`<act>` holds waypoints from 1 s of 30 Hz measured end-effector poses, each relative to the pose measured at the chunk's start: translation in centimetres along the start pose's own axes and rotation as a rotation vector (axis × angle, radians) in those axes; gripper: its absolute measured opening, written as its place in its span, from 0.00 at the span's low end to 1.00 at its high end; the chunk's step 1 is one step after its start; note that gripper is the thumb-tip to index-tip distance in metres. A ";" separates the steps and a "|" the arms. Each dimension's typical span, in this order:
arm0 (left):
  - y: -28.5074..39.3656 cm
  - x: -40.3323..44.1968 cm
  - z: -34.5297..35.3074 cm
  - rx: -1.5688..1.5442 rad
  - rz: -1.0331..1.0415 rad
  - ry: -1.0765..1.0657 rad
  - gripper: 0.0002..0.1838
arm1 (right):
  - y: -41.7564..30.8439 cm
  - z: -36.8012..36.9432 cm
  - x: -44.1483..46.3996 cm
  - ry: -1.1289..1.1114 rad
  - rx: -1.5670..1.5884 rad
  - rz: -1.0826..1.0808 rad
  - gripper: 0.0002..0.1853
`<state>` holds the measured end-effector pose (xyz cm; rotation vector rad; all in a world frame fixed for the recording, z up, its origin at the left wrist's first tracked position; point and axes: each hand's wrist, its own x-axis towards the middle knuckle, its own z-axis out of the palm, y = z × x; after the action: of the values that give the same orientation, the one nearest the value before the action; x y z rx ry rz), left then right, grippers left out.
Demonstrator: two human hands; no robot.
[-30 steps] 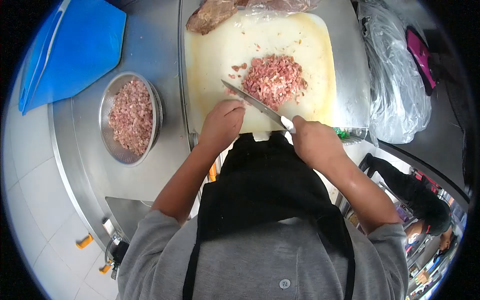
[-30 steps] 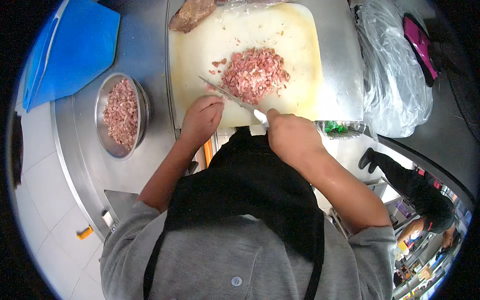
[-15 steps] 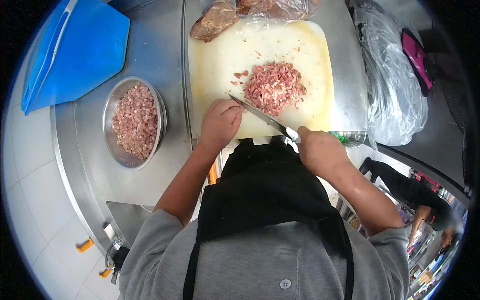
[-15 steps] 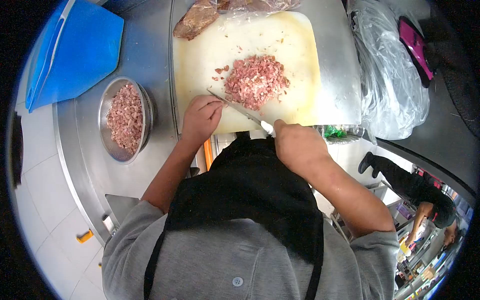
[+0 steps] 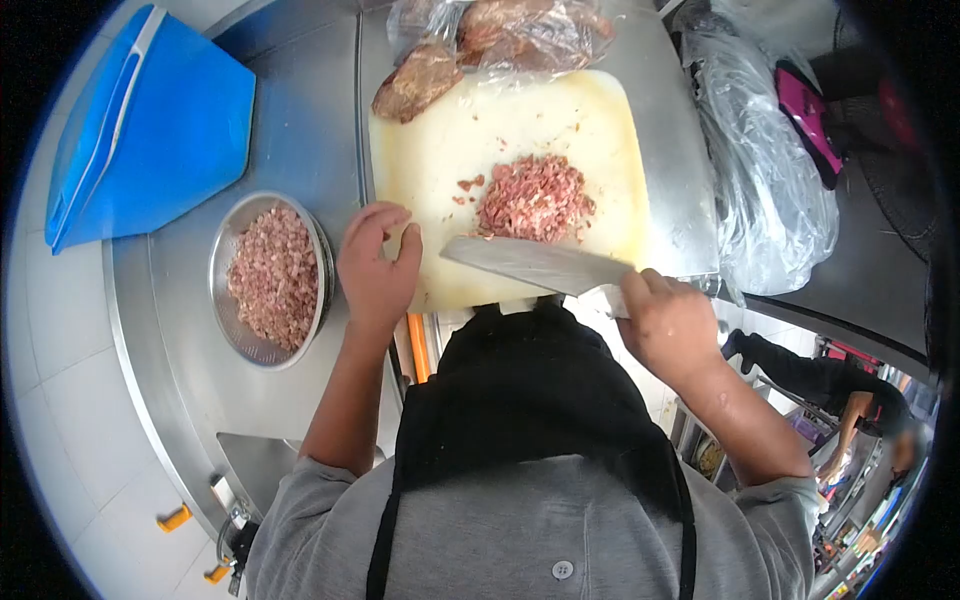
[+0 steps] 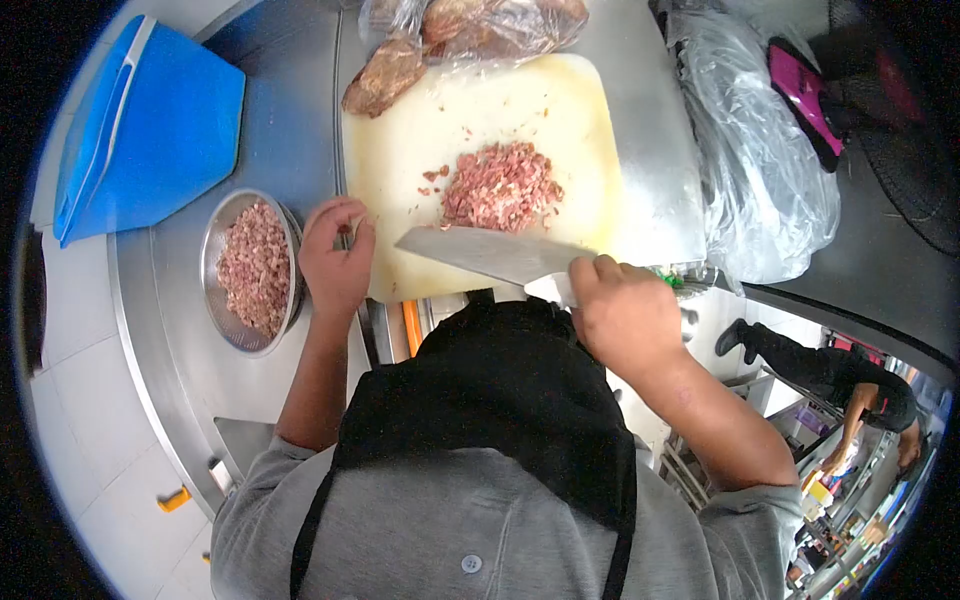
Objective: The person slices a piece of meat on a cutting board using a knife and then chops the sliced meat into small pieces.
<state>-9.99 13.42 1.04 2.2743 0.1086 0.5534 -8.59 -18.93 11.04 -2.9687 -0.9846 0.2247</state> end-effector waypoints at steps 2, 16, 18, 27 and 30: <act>0.2 1.8 0.4 -0.062 -0.088 -0.054 0.17 | 1.2 -0.3 -0.1 0.076 -0.054 -0.041 0.08; -2.6 5.6 9.5 0.031 0.107 -0.462 0.38 | 2.6 0.9 -6.3 0.201 0.183 0.252 0.08; -3.2 3.8 9.5 0.014 0.038 -0.364 0.37 | 3.6 4.4 -7.4 0.124 0.465 0.485 0.08; 0.9 -2.3 12.7 0.179 0.144 -0.261 0.42 | 7.0 13.2 -6.8 -0.093 1.173 0.872 0.20; 4.4 -3.1 14.3 0.035 0.020 -0.071 0.50 | 5.2 12.0 -5.0 -0.131 1.015 0.707 0.22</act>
<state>-7.12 -0.05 -5.58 2.3287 0.0604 0.4840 -11.08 -26.53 -0.46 -2.1851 0.2324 0.6710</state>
